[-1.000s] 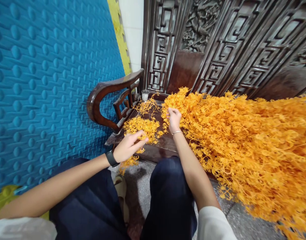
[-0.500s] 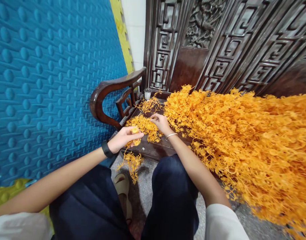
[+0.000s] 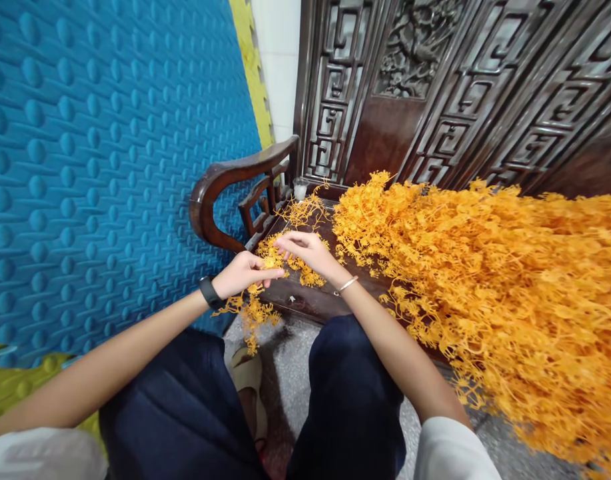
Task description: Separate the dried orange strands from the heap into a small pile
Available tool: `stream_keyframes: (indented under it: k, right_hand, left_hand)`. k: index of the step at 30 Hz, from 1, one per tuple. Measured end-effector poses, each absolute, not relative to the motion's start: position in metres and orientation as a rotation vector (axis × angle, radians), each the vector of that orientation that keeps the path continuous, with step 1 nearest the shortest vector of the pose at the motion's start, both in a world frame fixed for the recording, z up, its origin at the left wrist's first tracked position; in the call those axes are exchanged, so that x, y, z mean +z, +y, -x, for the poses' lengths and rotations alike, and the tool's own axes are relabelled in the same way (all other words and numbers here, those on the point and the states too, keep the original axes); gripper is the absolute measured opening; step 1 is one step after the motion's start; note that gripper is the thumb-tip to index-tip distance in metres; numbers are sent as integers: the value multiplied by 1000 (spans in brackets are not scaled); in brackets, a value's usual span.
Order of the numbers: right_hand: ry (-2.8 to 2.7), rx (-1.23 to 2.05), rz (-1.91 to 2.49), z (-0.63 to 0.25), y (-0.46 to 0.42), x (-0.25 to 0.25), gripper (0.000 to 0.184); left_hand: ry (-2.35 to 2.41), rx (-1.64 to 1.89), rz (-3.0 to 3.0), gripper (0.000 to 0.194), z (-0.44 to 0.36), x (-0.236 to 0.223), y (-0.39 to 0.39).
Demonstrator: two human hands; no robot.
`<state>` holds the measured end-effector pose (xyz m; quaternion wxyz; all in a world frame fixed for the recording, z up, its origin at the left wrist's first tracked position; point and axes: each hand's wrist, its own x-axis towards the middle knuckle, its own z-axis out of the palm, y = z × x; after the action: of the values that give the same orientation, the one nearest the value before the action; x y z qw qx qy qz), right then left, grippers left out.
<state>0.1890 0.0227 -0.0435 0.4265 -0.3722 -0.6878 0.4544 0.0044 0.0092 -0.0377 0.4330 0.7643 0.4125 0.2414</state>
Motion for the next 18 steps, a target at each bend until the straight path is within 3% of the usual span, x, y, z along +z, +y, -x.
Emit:
stream_keyframes:
  k: [6, 13, 18]
  right_hand:
    - [-1855, 1456, 920, -180, 10, -35, 23]
    - [-1554, 1303, 844, -178, 12, -37, 23]
    - [-1267, 1382, 866, -178, 14, -37, 24]
  left_hand:
    - [978, 439, -1960, 39, 4, -43, 18]
    - [943, 614, -1785, 24, 2, -48, 20]
    - [868, 761, -1752, 19, 0, -39, 20]
